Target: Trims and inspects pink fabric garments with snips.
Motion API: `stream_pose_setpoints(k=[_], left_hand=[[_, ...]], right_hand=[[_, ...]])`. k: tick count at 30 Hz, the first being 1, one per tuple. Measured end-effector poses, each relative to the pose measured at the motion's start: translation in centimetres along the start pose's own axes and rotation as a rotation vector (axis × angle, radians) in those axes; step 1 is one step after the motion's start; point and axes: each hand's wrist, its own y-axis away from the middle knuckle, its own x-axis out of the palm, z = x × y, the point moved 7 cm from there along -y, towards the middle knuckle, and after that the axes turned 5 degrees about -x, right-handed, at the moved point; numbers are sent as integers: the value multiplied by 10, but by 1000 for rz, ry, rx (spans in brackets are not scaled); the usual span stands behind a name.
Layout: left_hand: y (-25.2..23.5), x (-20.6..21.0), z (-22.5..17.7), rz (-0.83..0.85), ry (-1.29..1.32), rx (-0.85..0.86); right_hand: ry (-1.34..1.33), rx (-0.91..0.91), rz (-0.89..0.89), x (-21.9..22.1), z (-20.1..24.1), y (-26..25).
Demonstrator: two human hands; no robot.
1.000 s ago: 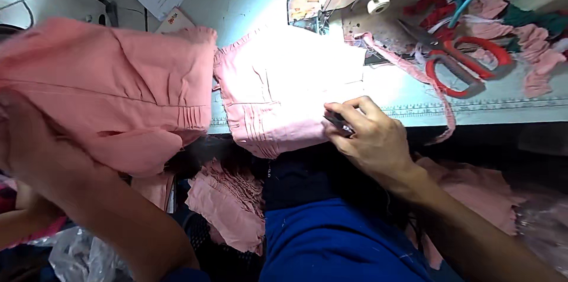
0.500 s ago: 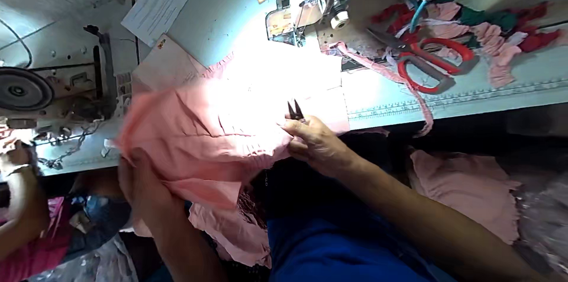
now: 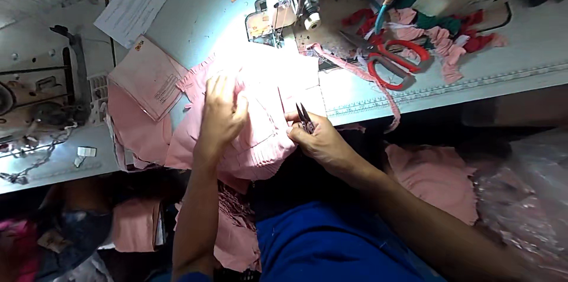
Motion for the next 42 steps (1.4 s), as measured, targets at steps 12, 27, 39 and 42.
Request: stream_pose_setpoints(k=[12,27,39,42], left_hand=[[5,-26,-30,273,625,-130],[63,12,-73,-181,1132,-487],[67,20,-74,-230,1112,-460],[66,8,-79,-196,925,-332]], right_hand=[[-20,-110,-3,-47,44,28],[-246,-38,169,21,50,46],[-216,-12,87,11,49,47],[272,-346,-106,-9,75,52]])
